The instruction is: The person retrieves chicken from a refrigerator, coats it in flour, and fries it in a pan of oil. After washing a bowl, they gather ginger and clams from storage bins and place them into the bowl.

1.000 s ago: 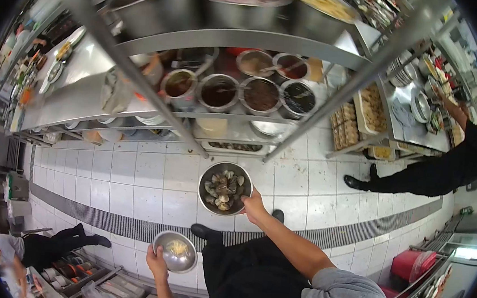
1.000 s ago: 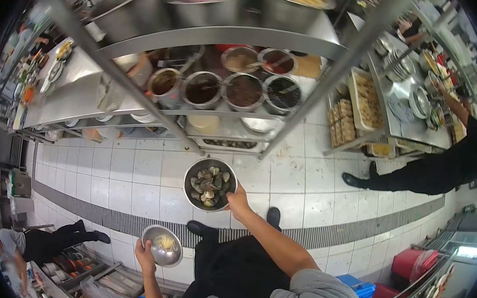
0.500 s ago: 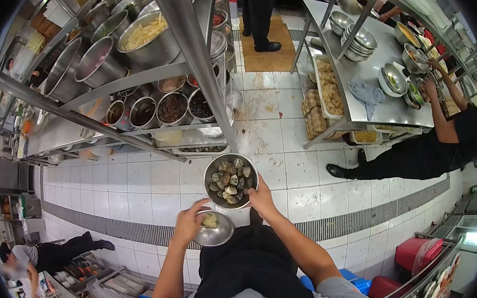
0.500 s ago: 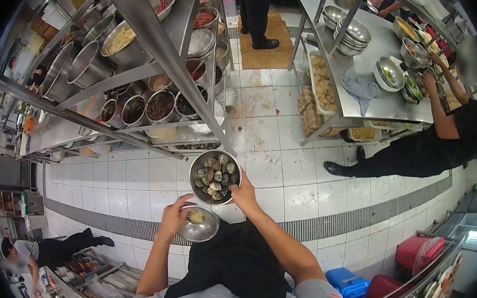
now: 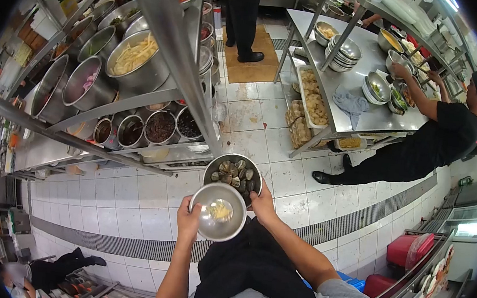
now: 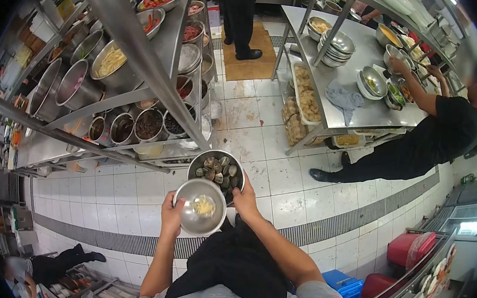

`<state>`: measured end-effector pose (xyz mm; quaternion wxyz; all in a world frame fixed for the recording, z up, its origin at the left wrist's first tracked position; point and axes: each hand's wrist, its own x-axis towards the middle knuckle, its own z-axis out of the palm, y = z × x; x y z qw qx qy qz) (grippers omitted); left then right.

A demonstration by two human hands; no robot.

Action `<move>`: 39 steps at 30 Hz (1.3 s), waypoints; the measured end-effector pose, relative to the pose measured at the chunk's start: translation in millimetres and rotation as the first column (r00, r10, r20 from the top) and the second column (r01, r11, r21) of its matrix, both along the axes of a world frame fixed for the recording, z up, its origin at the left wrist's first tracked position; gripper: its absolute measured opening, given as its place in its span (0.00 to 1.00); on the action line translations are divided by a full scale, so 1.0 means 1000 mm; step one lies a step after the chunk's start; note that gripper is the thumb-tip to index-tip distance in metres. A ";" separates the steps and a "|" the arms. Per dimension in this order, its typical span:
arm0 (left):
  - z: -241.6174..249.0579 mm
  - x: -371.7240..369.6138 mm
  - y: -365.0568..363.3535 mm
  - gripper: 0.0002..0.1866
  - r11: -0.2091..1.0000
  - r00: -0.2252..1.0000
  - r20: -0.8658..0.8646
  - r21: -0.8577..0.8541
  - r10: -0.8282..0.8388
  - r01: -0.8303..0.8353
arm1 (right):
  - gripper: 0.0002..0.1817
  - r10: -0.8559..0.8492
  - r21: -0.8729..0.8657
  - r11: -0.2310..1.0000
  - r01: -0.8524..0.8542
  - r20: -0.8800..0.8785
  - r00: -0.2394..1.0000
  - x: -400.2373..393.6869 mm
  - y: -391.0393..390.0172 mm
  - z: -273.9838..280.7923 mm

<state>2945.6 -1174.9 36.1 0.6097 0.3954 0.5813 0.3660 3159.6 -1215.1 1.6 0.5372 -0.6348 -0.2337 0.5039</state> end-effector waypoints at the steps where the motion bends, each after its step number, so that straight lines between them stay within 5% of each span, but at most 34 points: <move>1: 0.006 0.003 0.008 0.16 0.999 0.996 0.088 -0.044 -0.027 0.031 | 0.35 -0.035 -0.023 0.999 0.035 -0.028 0.999 0.001 0.002 0.002; 4: 0.020 0.032 0.019 0.21 0.972 0.984 -0.136 0.189 -0.115 0.140 | 0.33 -0.115 0.052 0.992 0.114 0.008 0.993 0.009 0.012 -0.010; 6: 0.020 0.053 0.023 0.25 0.975 0.981 -0.123 0.147 -0.152 0.169 | 0.30 -0.150 0.150 0.979 0.138 0.074 0.986 0.024 0.021 -0.022; 8: 0.026 0.086 0.028 0.27 0.893 0.910 -0.354 0.304 -0.218 0.332 | 0.33 -0.105 0.166 0.976 0.138 -0.195 0.975 0.046 0.027 -0.004; 10: 0.052 0.116 0.038 0.28 0.874 0.886 -0.414 0.328 -0.209 0.360 | 0.33 -0.096 0.163 0.978 0.133 -0.217 0.971 0.073 0.033 -0.003; 12: 0.072 0.140 0.058 0.26 0.895 0.844 -0.303 -0.099 -0.443 0.435 | 0.32 -0.020 0.128 0.990 0.059 -0.283 0.959 0.104 0.036 -0.008; 14: 0.062 0.151 0.089 0.20 0.862 0.775 -0.398 -0.096 -0.491 0.497 | 0.32 -0.023 0.096 0.993 0.063 -0.366 0.930 0.138 0.043 -0.012; 16: 0.063 0.169 0.116 0.15 0.667 0.507 -0.793 0.180 -0.336 0.723 | 0.28 0.077 0.105 0.993 -0.050 -0.267 0.961 0.170 0.050 -0.004; 20: 0.096 0.248 0.181 0.13 0.616 0.470 -0.812 0.182 -0.345 0.766 | 0.30 0.209 0.107 0.976 -0.188 -0.250 0.945 0.230 0.065 0.011; 22: 0.086 0.285 0.209 0.17 0.236 0.360 -0.833 0.283 -0.421 0.930 | 0.31 0.244 0.112 0.968 -0.223 -0.239 0.940 0.258 0.076 0.010; 23: 0.077 0.301 0.218 0.17 0.243 0.370 -0.832 0.291 -0.414 0.925 | 0.32 0.266 0.091 0.964 -0.251 -0.255 0.930 0.270 0.082 0.020; 25: 0.062 0.331 0.228 0.20 0.048 0.132 -0.824 0.126 -0.551 0.991 | 0.33 0.283 0.076 0.959 -0.273 -0.293 0.913 0.288 0.091 0.037; 34: 0.040 0.390 0.271 0.17 -0.069 0.156 -0.764 0.254 -0.626 0.965 | 0.35 0.286 0.045 0.958 -0.283 -0.214 0.934 0.342 0.126 0.027; 39: 0.047 0.399 0.293 0.15 -0.011 0.224 -0.794 0.279 -0.565 0.960 | 0.34 0.298 -0.007 0.952 -0.307 -0.223 0.928 0.356 0.157 0.031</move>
